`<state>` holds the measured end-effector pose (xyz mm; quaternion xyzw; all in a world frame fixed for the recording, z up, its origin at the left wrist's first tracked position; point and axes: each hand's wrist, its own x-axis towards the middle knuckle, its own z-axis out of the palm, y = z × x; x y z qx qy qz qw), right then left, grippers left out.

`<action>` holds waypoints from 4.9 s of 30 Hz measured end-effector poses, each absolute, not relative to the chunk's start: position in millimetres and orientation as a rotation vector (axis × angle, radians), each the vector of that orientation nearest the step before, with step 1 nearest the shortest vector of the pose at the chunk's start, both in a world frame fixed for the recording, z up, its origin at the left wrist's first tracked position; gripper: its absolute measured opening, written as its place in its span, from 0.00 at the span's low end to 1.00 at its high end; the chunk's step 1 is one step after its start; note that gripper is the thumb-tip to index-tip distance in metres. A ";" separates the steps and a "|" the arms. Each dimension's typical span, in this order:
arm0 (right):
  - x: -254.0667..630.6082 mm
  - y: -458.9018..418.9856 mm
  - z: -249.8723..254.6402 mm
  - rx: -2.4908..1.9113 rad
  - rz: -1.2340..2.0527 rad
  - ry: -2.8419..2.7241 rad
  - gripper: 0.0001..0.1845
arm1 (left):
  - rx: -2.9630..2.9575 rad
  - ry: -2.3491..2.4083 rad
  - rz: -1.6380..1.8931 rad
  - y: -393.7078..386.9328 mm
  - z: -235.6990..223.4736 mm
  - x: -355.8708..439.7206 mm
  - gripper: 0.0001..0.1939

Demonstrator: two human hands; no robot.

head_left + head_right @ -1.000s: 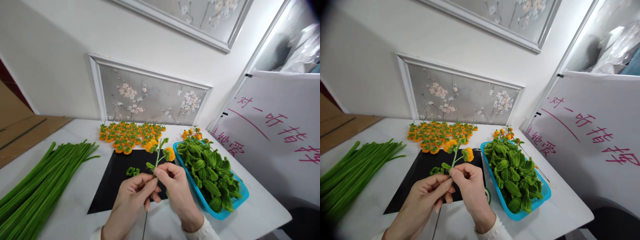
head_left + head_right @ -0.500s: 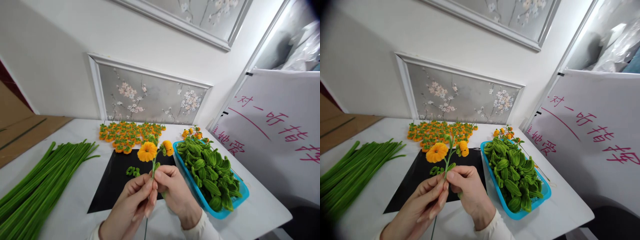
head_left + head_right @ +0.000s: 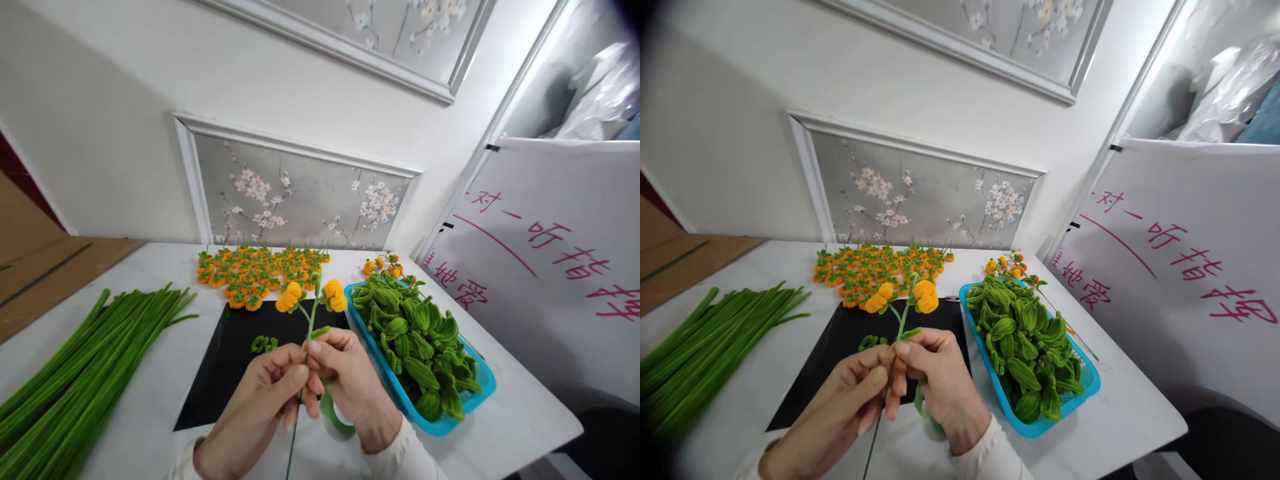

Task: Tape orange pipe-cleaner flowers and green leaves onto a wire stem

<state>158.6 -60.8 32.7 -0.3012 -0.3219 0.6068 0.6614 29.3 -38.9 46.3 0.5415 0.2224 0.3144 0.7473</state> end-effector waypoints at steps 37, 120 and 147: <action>164.7 -56.3 32.0 -0.882 1.210 -0.621 0.10 | 1.343 0.785 0.781 -38.1 48.5 31.5 0.08; 166.0 -50.0 11.5 -1.305 1.020 -1.269 0.16 | 1.126 0.813 0.848 -8.7 35.6 3.8 0.11; 208.0 62.4 58.3 -1.876 -0.168 -1.620 0.17 | 0.695 0.902 1.174 7.8 20.9 -25.0 0.13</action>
